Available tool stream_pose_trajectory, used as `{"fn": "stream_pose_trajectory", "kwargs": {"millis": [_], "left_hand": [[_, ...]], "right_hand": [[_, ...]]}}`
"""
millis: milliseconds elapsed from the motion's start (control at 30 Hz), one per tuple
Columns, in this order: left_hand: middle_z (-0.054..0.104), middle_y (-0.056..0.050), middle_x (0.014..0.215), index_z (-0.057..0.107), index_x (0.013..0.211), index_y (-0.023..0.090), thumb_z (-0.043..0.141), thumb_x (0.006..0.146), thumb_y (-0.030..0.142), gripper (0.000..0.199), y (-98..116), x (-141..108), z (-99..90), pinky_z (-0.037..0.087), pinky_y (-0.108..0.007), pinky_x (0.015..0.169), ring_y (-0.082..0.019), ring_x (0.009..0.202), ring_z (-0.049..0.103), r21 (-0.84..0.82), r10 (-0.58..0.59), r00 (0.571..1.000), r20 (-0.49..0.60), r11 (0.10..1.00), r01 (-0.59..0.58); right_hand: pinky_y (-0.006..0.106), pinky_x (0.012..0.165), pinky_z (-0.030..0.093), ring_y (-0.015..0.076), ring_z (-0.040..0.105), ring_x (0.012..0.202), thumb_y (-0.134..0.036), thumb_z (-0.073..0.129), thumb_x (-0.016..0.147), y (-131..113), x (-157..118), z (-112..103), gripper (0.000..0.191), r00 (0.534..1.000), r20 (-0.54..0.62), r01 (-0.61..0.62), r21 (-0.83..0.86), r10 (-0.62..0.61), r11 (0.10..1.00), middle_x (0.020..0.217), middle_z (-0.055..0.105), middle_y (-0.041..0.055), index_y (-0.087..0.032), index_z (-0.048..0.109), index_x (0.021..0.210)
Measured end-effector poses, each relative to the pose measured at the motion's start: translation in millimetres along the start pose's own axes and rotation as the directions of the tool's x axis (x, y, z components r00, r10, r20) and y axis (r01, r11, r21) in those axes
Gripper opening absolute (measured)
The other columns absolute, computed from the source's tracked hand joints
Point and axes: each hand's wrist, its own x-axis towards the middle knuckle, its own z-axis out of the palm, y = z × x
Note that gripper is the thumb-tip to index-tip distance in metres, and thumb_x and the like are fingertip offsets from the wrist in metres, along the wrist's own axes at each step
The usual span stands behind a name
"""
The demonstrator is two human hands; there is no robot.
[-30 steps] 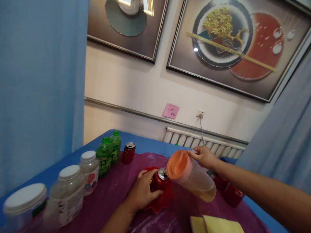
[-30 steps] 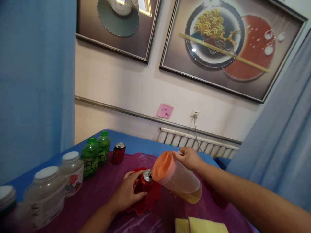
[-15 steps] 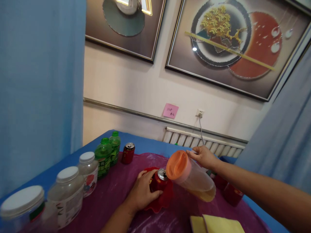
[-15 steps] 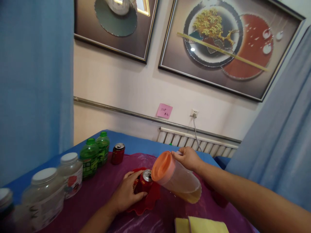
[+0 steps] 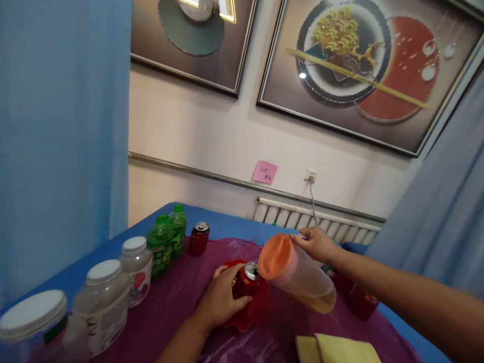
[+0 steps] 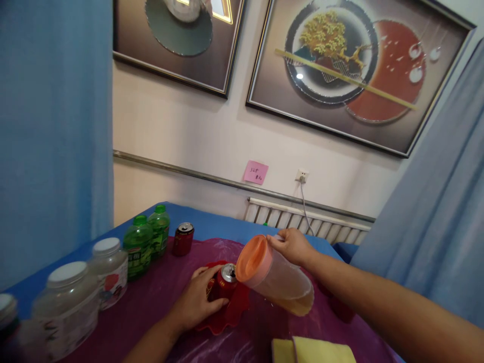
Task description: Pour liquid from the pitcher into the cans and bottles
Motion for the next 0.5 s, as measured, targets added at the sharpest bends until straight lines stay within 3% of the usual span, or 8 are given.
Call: {"fn": "stream_pose_trajectory", "kwargs": {"millis": [500], "left_hand": [[0.065,-0.011,0.134,0.061,0.133,0.024,0.083,0.061,0.027,0.076,-7.8,-0.9,5.2,0.039,-0.05,0.112,-0.036,0.13,0.051,-0.039,-0.04,0.999,-0.013,0.998,0.04]], "right_hand": [[0.025,0.044,0.018,0.0089,0.03,0.047,-0.063,0.051,0.083,-2.4,0.4,-0.4,0.051,1.0,0.007,0.008,0.018,-0.008,1.0,0.048,0.033,-0.0056,-0.023,0.037,0.054]]}}
